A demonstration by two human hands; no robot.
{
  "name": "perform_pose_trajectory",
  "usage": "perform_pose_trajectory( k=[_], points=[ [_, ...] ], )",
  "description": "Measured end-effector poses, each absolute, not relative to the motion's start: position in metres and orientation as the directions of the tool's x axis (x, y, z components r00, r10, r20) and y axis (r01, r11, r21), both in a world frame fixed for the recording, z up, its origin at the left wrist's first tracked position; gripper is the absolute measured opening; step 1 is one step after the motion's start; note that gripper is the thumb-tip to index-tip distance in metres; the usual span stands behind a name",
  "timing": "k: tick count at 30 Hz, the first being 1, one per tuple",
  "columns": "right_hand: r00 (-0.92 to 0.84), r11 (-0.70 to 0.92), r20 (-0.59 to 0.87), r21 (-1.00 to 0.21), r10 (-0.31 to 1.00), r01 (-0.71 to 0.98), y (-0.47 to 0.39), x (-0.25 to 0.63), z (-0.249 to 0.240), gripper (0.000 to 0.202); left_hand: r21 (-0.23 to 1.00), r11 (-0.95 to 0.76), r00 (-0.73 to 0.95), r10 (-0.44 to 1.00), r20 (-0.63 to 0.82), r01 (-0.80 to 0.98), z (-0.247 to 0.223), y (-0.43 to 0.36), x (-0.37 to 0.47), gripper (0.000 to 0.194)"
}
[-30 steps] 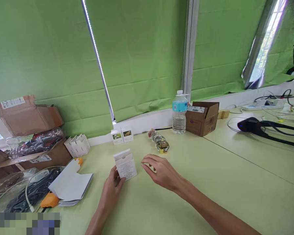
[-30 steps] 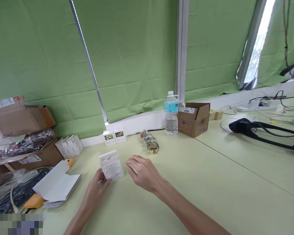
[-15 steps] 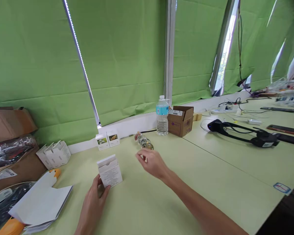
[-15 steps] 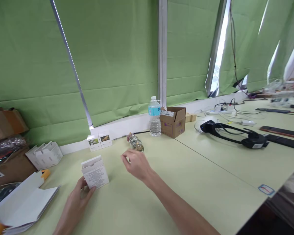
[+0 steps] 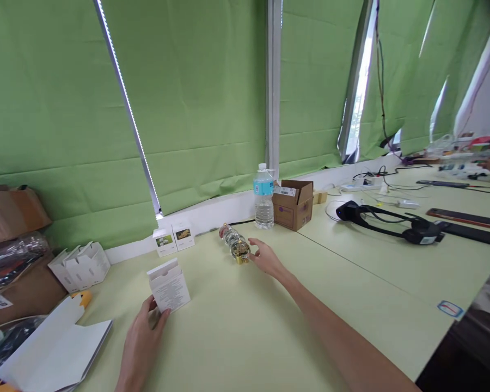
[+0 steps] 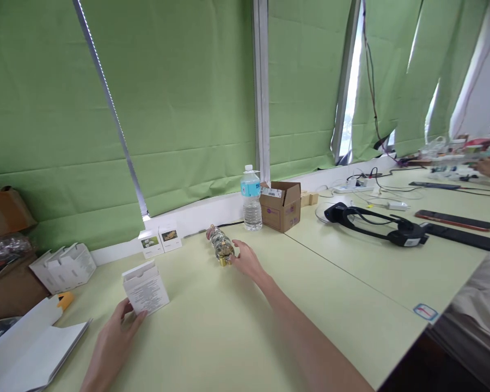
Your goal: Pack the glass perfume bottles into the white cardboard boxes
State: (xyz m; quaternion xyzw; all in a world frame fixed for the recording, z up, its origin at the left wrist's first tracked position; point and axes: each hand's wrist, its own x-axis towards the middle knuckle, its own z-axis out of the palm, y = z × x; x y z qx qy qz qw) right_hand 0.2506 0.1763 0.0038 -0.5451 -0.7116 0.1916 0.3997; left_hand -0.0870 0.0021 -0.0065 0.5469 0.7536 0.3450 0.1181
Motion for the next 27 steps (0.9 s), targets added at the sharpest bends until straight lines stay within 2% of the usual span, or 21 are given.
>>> perform_pose_trajectory(
  k=[6, 12, 14, 18, 22, 27],
  points=[
    [-0.16, 0.387, 0.367, -0.708, 0.916, 0.591, 0.186, 0.246, -0.002, 0.05, 0.614, 0.248, -0.44, 0.88, 0.182, 0.749, -0.006, 0.001, -0.092, 0.048],
    [-0.142, 0.383, 0.381, -0.688, 0.914, 0.617, 0.194, 0.245, -0.006, 0.043, 0.678, 0.252, -0.517, 0.827, 0.219, 0.69, -0.01, 0.005, -0.09, 0.073],
    [-0.143, 0.376, 0.372, -0.689, 0.917, 0.62, 0.194, 0.246, -0.005, 0.039, 0.7, 0.217, -0.525, 0.811, 0.258, 0.681, -0.011, 0.005, -0.088, 0.076],
    [-0.166, 0.374, 0.348, -0.699, 0.923, 0.609, 0.191, 0.249, 0.001, 0.034, 0.71, 0.148, -0.519, 0.784, 0.341, 0.689, -0.005, -0.001, -0.081, 0.074],
    [-0.192, 0.373, 0.325, -0.704, 0.926, 0.604, 0.185, 0.251, 0.007, 0.031, 0.691, 0.09, -0.55, 0.681, 0.483, 0.718, 0.012, -0.013, -0.069, 0.069],
    [-0.265, 0.39, 0.287, -0.71, 0.921, 0.587, 0.176, 0.255, 0.013, 0.028, 0.648, 0.038, -0.525, 0.623, 0.58, 0.76, 0.025, -0.028, -0.056, 0.047]
  ],
)
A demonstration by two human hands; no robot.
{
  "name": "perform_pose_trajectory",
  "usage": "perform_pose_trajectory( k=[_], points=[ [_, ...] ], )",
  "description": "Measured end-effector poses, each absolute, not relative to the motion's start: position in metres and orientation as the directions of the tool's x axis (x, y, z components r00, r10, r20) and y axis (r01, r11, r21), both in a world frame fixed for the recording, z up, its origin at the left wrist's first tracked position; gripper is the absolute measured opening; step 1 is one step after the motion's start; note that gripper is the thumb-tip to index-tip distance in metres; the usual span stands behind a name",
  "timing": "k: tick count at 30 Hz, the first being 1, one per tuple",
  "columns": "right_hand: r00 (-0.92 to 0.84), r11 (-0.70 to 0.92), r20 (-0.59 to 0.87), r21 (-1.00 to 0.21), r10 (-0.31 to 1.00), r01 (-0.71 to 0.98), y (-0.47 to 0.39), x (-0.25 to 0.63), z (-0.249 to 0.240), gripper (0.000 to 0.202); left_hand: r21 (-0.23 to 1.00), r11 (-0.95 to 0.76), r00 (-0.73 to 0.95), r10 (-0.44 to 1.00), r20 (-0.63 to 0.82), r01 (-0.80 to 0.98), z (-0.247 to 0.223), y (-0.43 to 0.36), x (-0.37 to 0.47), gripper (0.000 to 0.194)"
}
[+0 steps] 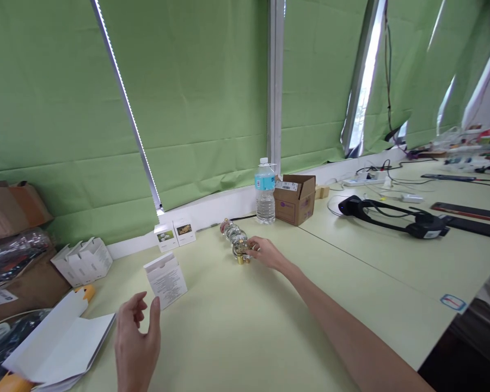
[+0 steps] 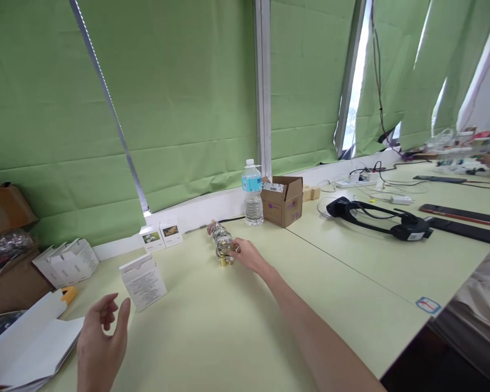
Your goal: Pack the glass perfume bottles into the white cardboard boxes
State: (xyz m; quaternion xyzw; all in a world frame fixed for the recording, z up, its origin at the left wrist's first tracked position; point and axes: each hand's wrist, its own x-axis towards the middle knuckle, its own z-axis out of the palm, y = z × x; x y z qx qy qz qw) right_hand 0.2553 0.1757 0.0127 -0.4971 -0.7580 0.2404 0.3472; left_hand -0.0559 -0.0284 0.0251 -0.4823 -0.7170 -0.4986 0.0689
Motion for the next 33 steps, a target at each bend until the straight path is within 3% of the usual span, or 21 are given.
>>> perform_pose_trajectory(
  k=[5, 12, 23, 33],
  points=[
    [-0.361, 0.407, 0.229, -0.721, 0.904, 0.561, 0.165, 0.257, 0.019, 0.026, 0.568, -0.074, -0.339, 0.736, 0.585, 0.82, 0.017, -0.034, -0.044, 0.029],
    [-0.479, 0.413, 0.153, -0.76, 0.864, 0.502, 0.152, 0.251, 0.028, 0.027, 0.494, -0.158, -0.137, 0.85, 0.509, 0.855, 0.004, -0.031, -0.039, 0.024],
    [-0.638, 0.425, 0.095, -0.818, 0.764, 0.388, 0.123, 0.224, 0.041, 0.027, 0.502, -0.126, -0.067, 0.935, 0.348, 0.855, 0.006, -0.031, -0.034, 0.03],
    [-0.683, 0.577, 0.201, -0.722, 0.702, 0.381, 0.1, 0.198, 0.045, 0.03, 0.643, -0.074, -0.131, 0.955, 0.265, 0.763, 0.002, -0.029, -0.027, 0.039]
  ],
)
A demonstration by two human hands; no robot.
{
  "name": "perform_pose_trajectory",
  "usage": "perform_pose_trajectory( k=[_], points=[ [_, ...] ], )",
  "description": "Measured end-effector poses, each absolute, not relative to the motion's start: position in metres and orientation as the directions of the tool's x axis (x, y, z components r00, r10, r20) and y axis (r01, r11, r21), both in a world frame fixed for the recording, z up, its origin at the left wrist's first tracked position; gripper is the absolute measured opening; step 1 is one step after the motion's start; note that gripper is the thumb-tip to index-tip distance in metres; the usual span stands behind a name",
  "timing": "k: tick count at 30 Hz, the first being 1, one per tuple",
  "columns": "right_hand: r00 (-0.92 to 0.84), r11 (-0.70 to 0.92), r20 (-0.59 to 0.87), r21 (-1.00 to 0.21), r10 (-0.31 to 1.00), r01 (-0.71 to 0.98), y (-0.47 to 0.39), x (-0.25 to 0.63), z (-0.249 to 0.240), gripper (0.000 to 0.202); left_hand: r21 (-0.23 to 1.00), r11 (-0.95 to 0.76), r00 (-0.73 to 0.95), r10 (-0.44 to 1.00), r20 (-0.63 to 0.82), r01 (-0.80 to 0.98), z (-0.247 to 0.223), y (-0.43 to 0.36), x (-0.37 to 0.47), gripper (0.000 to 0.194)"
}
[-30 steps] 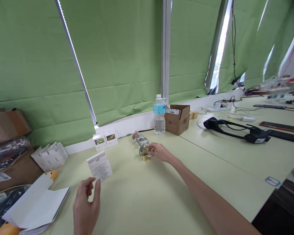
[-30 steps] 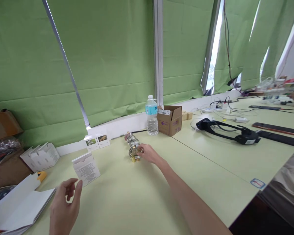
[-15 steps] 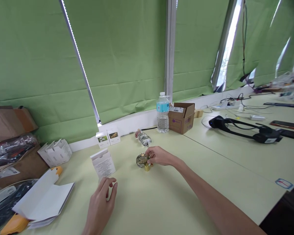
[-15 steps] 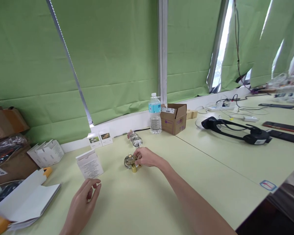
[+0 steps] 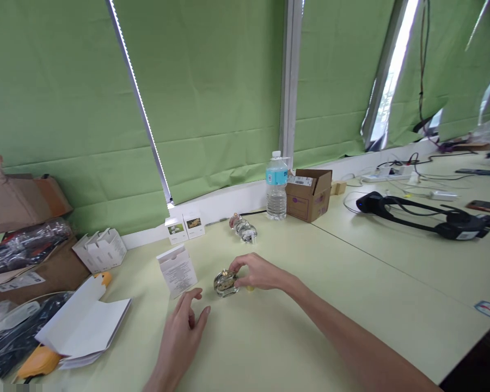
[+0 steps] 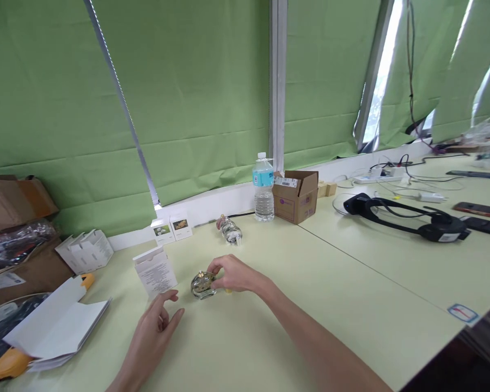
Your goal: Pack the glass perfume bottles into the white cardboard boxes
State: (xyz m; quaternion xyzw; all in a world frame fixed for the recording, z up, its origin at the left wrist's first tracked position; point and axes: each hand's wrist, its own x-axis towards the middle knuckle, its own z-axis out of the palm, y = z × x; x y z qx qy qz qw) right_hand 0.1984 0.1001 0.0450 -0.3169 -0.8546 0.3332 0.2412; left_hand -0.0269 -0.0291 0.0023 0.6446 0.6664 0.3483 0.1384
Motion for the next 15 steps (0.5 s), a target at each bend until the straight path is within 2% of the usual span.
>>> perform_pose_trajectory(
  k=[6, 12, 15],
  points=[
    [-0.717, 0.611, 0.201, -0.699, 0.668, 0.373, 0.081, 0.18, 0.042, 0.03, 0.723, -0.03, -0.151, 0.971, 0.185, 0.69, -0.001, -0.026, -0.024, 0.057],
    [-0.699, 0.652, 0.281, -0.676, 0.658, 0.343, 0.075, 0.181, 0.055, 0.035, 0.719, -0.025, -0.175, 0.964, 0.202, 0.694, -0.004, -0.023, -0.025, 0.048],
    [-0.578, 0.635, 0.312, -0.571, 0.754, 0.52, 0.086, 0.195, 0.061, 0.029, 0.725, -0.019, -0.177, 0.965, 0.194, 0.689, -0.004, -0.023, -0.026, 0.048]
  ],
)
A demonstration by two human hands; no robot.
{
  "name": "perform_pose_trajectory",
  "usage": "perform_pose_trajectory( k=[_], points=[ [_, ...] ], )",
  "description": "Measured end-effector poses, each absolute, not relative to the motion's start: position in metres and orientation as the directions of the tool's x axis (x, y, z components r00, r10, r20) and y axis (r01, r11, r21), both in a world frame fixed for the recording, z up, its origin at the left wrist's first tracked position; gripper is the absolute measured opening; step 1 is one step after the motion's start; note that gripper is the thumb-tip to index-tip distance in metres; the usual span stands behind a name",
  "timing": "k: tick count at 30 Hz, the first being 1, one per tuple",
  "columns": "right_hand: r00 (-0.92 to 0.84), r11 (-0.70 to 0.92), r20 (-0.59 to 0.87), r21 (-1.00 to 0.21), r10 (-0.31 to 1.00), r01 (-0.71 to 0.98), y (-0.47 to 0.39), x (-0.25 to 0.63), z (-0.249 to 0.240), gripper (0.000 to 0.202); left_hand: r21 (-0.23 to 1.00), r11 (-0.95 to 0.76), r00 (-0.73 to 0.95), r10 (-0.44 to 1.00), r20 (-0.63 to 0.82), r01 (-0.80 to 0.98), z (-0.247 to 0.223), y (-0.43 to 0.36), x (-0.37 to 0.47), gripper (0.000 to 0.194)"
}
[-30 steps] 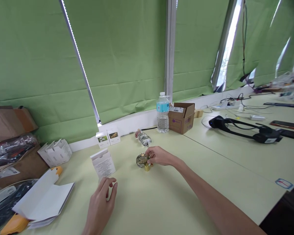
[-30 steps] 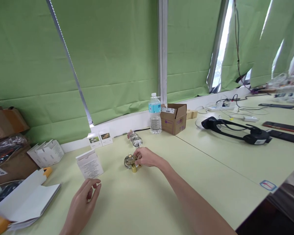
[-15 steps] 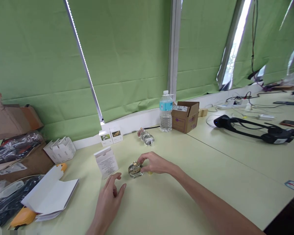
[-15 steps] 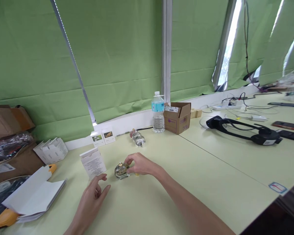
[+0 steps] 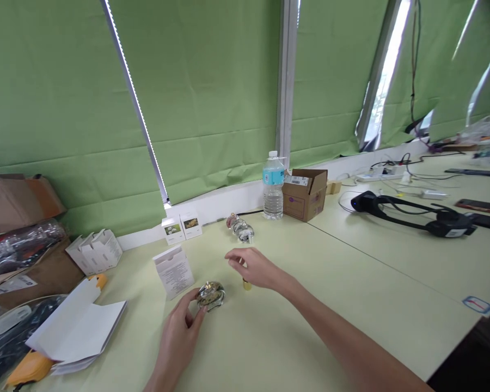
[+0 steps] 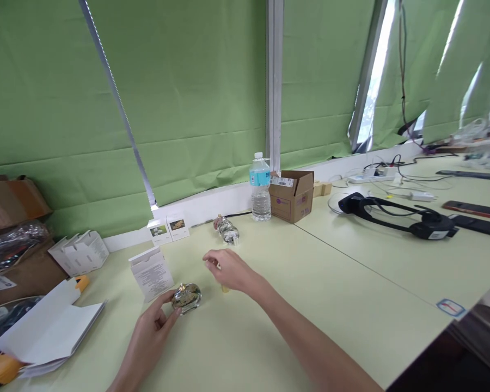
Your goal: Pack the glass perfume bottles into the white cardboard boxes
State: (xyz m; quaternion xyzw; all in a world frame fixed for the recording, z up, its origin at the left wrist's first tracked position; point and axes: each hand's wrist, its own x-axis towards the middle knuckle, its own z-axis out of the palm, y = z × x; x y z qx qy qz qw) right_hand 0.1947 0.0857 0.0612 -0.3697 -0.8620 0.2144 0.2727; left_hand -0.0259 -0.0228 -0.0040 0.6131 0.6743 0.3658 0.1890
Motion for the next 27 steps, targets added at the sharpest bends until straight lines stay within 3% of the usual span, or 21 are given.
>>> perform_pose_trajectory(
  k=[4, 15, 22, 27],
  points=[
    [-0.47, 0.516, 0.215, -0.416, 0.856, 0.749, 0.106, 0.218, 0.054, 0.019, 0.731, -0.013, -0.172, 0.969, 0.177, 0.682, -0.005, -0.023, -0.028, 0.049],
    [-0.469, 0.475, 0.118, -0.389, 0.876, 0.789, 0.121, 0.222, 0.025, 0.013, 0.71, -0.024, -0.156, 0.97, 0.187, 0.704, -0.005, -0.022, -0.029, 0.044],
    [-0.5, 0.568, 0.272, -0.447, 0.822, 0.691, 0.103, 0.199, 0.049, 0.013, 0.712, -0.048, -0.143, 0.968, 0.206, 0.701, -0.003, -0.024, -0.027, 0.041],
    [-0.531, 0.721, 0.498, -0.569, 0.685, 0.395, 0.071, 0.168, 0.054, 0.014, 0.718, -0.061, -0.141, 0.965, 0.219, 0.694, 0.0, -0.025, -0.026, 0.039]
  ],
)
